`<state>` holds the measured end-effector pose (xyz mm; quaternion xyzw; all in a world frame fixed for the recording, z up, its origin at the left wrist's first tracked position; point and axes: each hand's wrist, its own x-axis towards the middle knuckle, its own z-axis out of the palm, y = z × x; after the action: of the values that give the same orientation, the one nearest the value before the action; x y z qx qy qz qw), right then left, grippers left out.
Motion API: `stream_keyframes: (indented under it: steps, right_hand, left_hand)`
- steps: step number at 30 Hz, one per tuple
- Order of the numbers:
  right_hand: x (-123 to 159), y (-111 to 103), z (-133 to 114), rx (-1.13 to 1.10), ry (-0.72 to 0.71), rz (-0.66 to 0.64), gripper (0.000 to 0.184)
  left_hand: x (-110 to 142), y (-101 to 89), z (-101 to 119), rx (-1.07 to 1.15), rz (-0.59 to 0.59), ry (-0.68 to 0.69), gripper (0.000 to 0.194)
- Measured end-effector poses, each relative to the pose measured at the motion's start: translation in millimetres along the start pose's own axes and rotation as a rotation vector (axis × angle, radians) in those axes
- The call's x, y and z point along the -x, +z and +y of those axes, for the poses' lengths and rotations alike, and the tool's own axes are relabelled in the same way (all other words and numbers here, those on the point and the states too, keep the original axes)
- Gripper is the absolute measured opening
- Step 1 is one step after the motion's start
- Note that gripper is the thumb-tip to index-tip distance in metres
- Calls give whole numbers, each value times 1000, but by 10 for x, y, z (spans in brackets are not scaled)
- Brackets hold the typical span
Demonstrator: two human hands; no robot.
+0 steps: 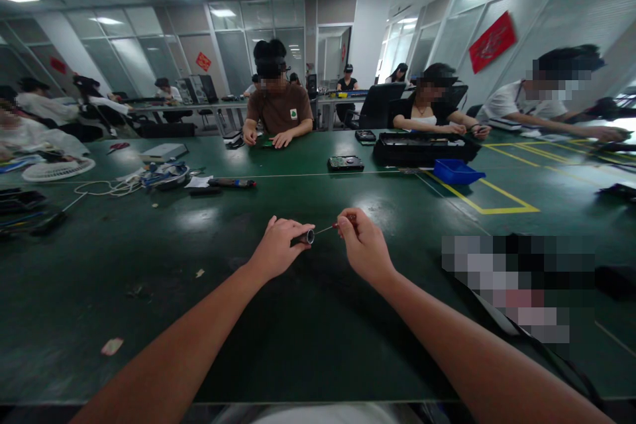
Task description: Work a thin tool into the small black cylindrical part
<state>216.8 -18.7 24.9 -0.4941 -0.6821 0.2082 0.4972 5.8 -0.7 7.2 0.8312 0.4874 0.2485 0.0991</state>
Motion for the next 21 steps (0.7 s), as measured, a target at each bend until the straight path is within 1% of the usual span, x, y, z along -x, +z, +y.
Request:
stream_keyframes:
  steps: [3, 6, 13, 15, 18, 19, 21]
  right_hand:
    - [-1, -2, -3, -58, 25, 28, 19]
    - [-12, 0, 10, -143, 59, 20, 20]
    - [-50, 3, 25, -242, 95, 9, 22]
    - [-56, -17, 1, -218, 126, 12, 26]
    - [-58, -56, -32, -73, 166, 13, 32]
    - [-57, -65, -35, -32, 160, 9, 33]
    - [-53, -69, -31, -47, 107, -16, 27]
  left_hand:
    - [-1, 11, -1, 31, 4, -14, 43]
    - [-4, 16, 4, 51, 2, -21, 44]
    - [-4, 18, -2, 59, 12, -40, 42]
    - [2, 19, -8, 57, 21, -34, 43]
    - [10, 20, -15, 53, 29, -27, 43]
    - [11, 19, -18, 53, 30, -26, 43]
    - [10, 16, -26, 54, 29, -26, 42]
